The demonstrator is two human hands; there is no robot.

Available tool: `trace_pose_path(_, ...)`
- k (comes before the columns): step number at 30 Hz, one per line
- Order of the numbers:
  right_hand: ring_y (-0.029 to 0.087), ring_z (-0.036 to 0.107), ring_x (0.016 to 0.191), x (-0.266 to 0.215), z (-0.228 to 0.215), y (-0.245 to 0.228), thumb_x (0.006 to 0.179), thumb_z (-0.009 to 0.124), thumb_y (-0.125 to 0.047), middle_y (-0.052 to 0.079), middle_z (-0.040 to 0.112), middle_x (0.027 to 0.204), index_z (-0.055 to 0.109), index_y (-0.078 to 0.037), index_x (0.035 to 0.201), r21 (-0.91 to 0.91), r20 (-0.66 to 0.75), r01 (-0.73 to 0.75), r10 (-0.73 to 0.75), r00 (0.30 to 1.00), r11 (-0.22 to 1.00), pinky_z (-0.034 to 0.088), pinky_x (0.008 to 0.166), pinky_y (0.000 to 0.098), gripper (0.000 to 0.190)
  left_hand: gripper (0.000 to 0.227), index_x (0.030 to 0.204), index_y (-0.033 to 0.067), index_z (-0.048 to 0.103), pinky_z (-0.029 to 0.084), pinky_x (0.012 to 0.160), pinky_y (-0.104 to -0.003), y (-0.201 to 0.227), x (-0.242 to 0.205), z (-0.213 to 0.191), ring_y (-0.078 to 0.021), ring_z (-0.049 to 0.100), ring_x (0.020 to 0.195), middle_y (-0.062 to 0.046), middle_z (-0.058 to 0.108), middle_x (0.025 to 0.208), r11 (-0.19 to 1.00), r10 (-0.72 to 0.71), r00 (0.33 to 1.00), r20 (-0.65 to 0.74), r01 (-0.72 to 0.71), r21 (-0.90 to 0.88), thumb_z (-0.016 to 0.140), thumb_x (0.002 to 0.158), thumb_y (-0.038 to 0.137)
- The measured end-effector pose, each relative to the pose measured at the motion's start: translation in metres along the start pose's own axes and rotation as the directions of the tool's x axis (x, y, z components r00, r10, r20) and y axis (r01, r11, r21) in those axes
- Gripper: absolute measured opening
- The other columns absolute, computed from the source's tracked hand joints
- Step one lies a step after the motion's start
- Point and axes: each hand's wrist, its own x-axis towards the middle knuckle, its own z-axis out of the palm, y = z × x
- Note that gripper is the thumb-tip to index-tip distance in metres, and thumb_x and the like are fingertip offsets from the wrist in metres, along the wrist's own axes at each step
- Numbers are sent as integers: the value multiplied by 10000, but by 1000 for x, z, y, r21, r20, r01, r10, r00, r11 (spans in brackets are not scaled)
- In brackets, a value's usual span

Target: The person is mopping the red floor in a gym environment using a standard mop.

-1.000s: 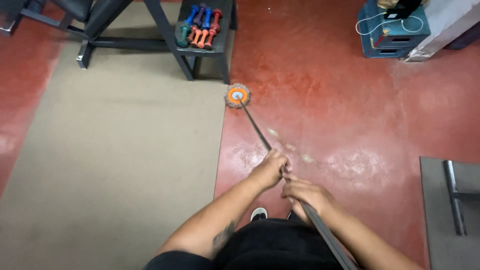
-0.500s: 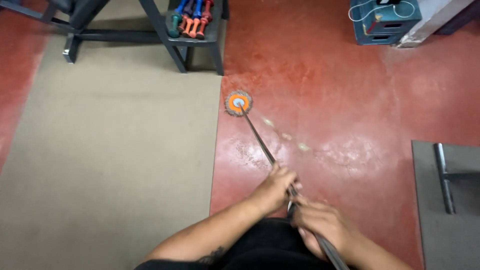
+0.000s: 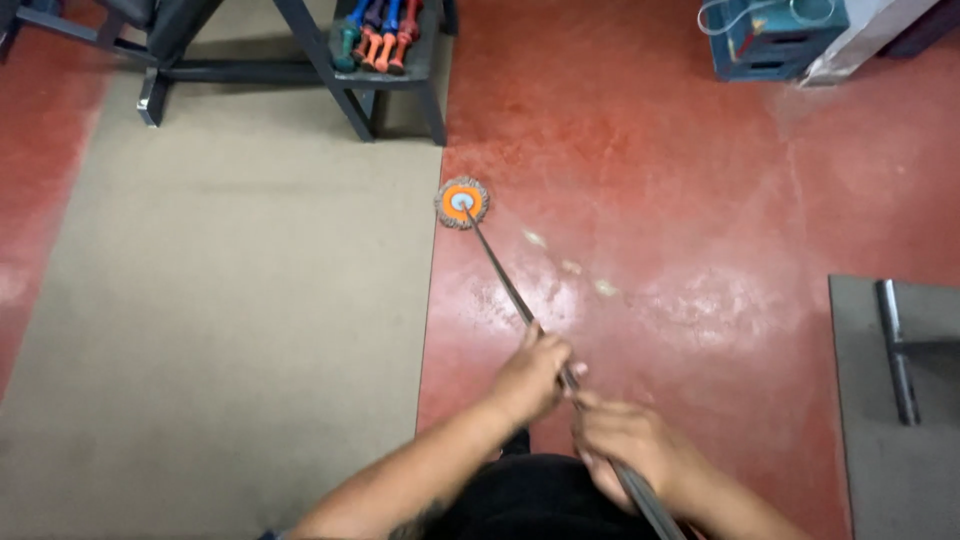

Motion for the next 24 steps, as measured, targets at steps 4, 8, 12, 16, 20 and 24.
trace_pose_path(4, 330, 677, 770, -18, -8, -20, 730, 605, 28, 113, 604, 749, 592, -49, 809, 32, 36, 112, -113, 993, 993, 540, 1080, 515, 111, 246, 946, 18, 570, 286, 1203, -580, 1, -21, 31, -529, 529, 1190, -194, 594, 1046, 949, 289, 950, -121, -268, 166, 759, 901, 170)
trace_pose_path(8, 380, 677, 795, -34, 9, 12, 682, 609, 23, 149, 620, 767, 625, -52, 785, -120, -19, -73, 71, 997, 990, 520, 740, 465, 128, 265, 994, 36, 610, 253, 1166, -604, -23, 6, 51, -510, 520, 1205, -167, 633, 982, 923, 369, 902, -224, -329, 197, 745, 793, 144)
trace_pose_path(12, 357, 652, 783, -55, 4, 24, 705, 534, 53, 127, 568, 765, 554, -37, 816, -14, -95, 116, -117, 989, 993, 534, 1049, 552, 144, 131, 995, 61, 622, 254, 1264, -595, -12, 12, 67, -391, 636, 1065, -140, 639, 1008, 932, 359, 898, -254, -331, 149, 696, 972, 167)
trace_pose_path(16, 324, 631, 709, -114, -3, 0, 764, 623, 43, 119, 568, 730, 585, -63, 765, -22, -60, 3, -4, 998, 1000, 571, 856, 478, 112, 57, 915, 93, 660, 379, 1156, -544, -3, -9, 112, -378, 614, 1035, -105, 674, 970, 912, 358, 925, -129, -316, 260, 702, 888, 121)
trace_pose_path(20, 314, 678, 765, -159, -32, -70, 727, 623, 31, 111, 611, 774, 607, -60, 826, -74, -25, 49, -51, 998, 996, 571, 986, 514, 136, 200, 952, 72, 660, 291, 1182, -624, 40, -64, 156, -387, 616, 992, -161, 650, 942, 838, 492, 871, 4, -475, 268, 787, 885, 211)
trace_pose_path(24, 328, 691, 801, -195, -6, -22, 729, 611, 39, 119, 630, 796, 626, -64, 832, -125, -85, 9, -20, 996, 992, 577, 917, 475, 146, 255, 980, 61, 671, 286, 1204, -609, 32, -50, 176, -387, 624, 967, -166, 652, 936, 892, 399, 917, 18, -393, 223, 814, 806, 180)
